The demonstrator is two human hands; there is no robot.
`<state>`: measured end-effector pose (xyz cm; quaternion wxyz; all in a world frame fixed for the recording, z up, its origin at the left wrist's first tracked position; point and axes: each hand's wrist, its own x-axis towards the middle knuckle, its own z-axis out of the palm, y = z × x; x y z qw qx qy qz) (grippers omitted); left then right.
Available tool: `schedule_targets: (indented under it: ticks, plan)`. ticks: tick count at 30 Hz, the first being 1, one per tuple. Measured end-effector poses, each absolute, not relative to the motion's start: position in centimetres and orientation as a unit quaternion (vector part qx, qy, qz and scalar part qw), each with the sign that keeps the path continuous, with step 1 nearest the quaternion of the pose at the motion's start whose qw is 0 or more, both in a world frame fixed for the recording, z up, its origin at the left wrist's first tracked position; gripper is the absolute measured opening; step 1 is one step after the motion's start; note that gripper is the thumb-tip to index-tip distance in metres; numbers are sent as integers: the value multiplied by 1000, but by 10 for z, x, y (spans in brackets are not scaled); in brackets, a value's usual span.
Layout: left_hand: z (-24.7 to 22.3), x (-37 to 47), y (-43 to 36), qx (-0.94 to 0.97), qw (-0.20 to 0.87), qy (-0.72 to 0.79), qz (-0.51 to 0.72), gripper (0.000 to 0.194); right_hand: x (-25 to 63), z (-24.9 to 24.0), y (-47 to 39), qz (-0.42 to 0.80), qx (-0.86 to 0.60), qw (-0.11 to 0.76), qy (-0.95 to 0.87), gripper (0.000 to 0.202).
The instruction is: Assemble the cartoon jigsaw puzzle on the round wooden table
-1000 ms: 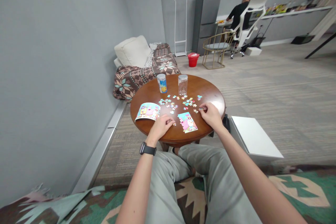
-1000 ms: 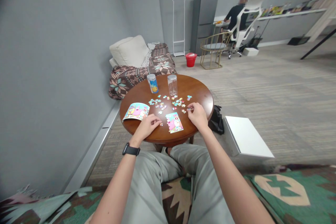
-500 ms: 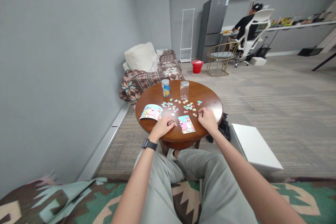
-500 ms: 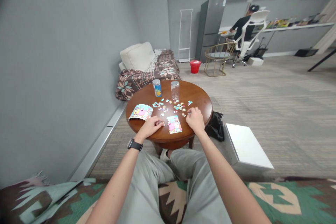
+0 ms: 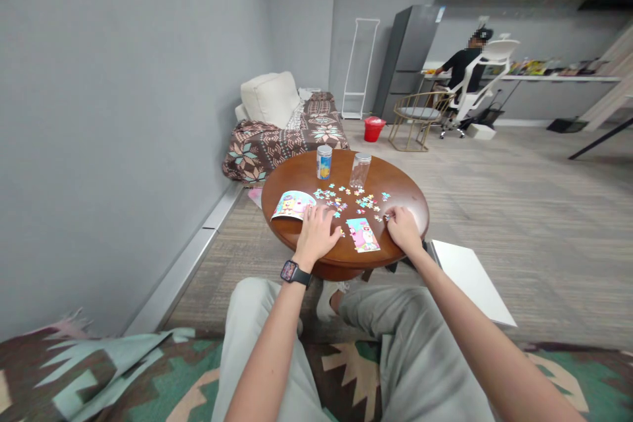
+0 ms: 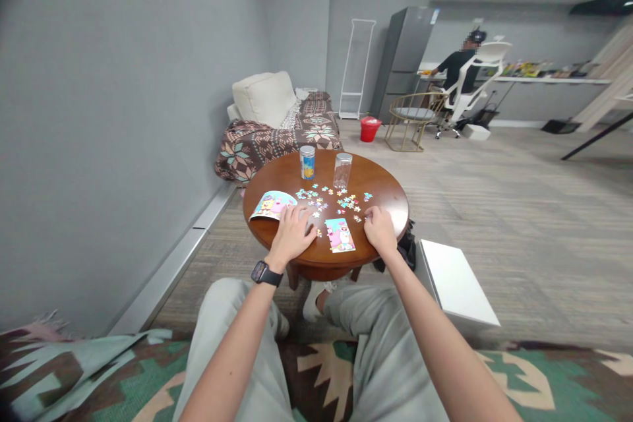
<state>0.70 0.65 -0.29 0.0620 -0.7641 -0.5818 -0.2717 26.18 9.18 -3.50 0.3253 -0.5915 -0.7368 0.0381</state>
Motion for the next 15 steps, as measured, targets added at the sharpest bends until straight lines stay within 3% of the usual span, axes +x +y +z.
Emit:
schedule_targets:
  ticks: [6,15]
  plan:
    - [-7,6,11,-759,-9,-605,-239,34,261,-32,92,38,-603,306,-736,24]
    - [-5,8,11,-756,-6,-619,-215,32,263,-35,92,33,-625,272,-731,23]
